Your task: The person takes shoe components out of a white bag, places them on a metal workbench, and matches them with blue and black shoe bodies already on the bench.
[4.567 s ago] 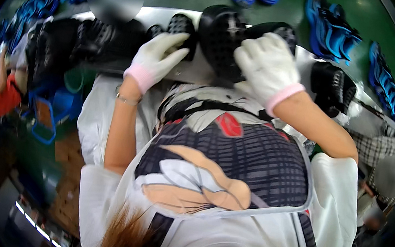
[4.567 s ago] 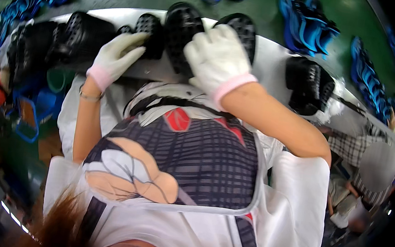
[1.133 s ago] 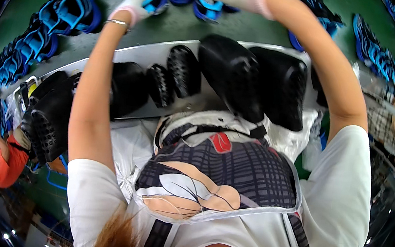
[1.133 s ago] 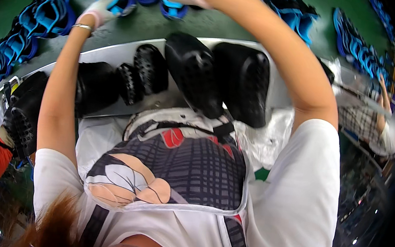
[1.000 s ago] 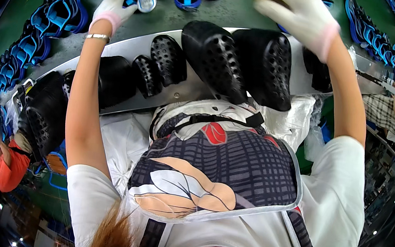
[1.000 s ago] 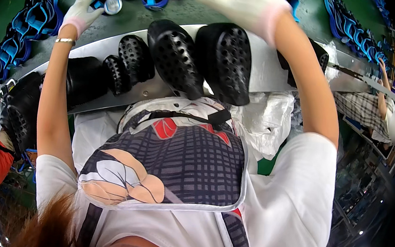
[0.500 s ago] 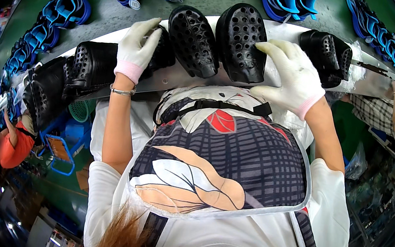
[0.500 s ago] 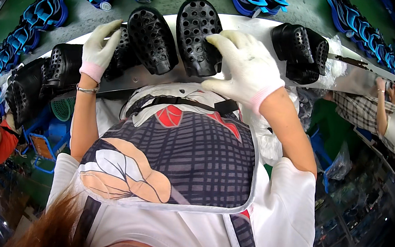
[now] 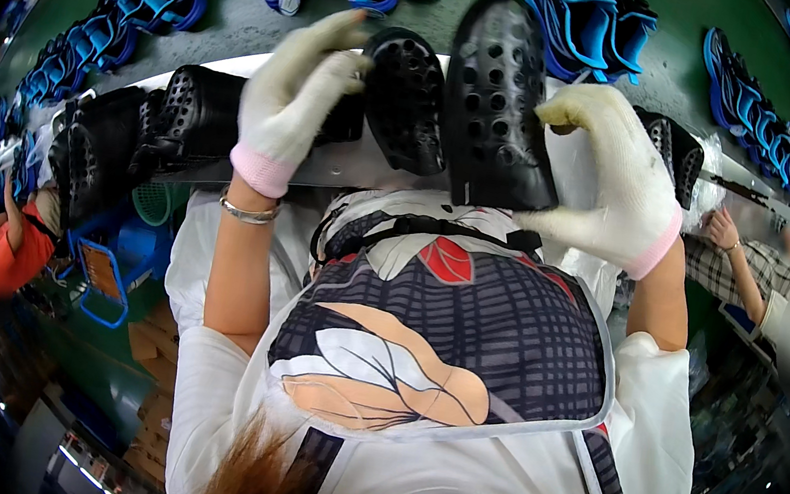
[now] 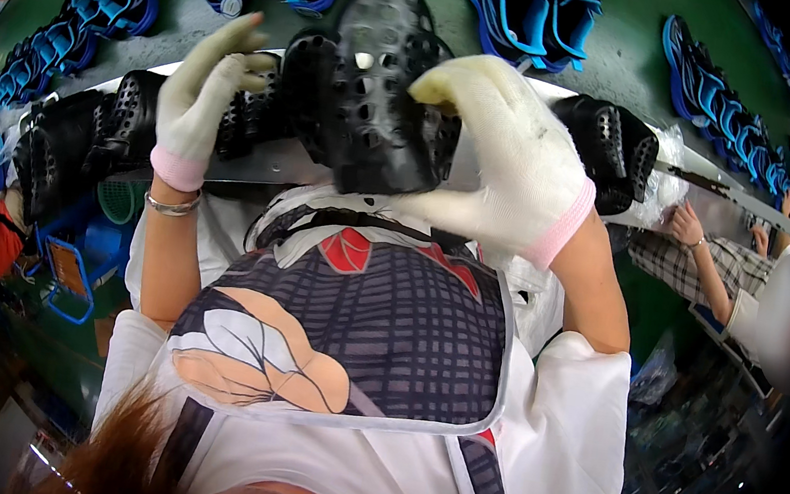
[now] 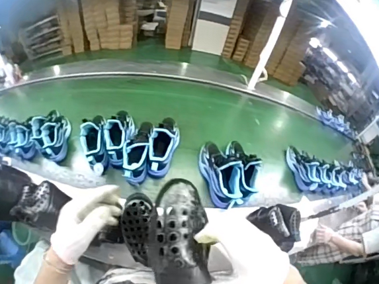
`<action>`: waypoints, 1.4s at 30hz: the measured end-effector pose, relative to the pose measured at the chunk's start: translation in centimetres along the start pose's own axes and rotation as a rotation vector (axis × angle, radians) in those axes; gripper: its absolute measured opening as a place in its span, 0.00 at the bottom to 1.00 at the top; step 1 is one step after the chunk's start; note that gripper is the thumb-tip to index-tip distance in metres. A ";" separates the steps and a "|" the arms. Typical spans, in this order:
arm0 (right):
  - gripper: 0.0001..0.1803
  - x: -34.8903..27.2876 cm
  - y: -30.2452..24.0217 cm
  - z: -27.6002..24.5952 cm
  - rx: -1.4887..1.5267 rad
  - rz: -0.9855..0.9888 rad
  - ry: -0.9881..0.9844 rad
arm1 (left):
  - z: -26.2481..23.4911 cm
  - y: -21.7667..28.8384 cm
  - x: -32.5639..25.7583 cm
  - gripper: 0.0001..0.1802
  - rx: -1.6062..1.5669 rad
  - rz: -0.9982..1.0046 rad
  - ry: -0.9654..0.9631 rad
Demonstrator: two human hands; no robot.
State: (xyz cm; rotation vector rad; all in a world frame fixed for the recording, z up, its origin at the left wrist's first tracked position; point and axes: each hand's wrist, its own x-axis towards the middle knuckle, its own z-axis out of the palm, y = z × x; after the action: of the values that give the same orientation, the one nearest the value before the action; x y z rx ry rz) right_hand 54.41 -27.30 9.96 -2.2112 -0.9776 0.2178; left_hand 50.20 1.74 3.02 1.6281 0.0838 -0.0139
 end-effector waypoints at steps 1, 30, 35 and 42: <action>0.36 1.1 -1.1 0.1 0.010 -0.055 -0.012 | 0.5 -0.1 0.1 0.25 -0.231 -0.001 -0.115; 0.29 21.9 2.8 8.0 -0.290 0.477 -0.328 | -11.1 -5.9 14.5 0.26 0.222 -0.259 -0.362; 0.33 24.7 6.8 9.0 -0.309 0.607 -0.445 | -9.2 -11.7 18.6 0.24 0.928 0.184 -0.353; 0.32 31.5 8.9 8.9 -0.517 0.470 -0.441 | -5.2 -13.1 21.1 0.16 1.048 0.079 -0.312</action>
State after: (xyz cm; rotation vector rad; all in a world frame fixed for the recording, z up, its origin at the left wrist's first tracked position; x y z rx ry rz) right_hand 78.09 -4.64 1.26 -2.9353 -0.7718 0.7664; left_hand 70.18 8.63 -10.99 2.6495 -0.2764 -0.2920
